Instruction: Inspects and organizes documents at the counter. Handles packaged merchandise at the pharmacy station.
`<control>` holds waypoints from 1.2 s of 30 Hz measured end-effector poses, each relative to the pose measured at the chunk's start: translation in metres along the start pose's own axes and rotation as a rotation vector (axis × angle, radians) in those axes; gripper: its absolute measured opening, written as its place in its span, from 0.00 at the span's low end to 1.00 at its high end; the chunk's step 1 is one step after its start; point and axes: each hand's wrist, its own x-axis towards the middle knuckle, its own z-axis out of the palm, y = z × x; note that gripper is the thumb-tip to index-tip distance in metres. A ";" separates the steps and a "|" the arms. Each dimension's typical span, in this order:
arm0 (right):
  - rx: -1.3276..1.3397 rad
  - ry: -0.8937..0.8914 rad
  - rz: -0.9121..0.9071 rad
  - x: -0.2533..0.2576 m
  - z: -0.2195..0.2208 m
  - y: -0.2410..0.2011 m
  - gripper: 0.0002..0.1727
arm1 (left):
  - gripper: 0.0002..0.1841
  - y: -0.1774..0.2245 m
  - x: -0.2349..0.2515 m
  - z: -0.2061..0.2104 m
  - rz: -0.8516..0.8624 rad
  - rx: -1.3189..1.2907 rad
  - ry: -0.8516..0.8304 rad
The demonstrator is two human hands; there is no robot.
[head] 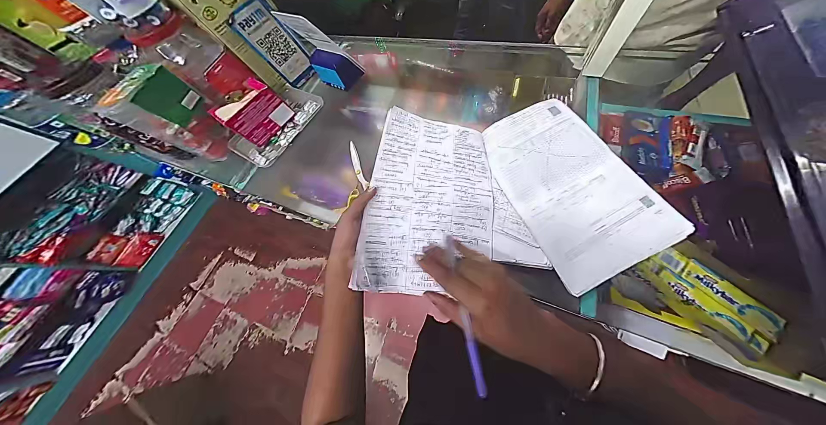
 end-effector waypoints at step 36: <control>0.149 -0.133 0.132 -0.028 0.049 0.007 0.39 | 0.17 -0.031 -0.008 -0.026 -0.149 -0.263 -0.022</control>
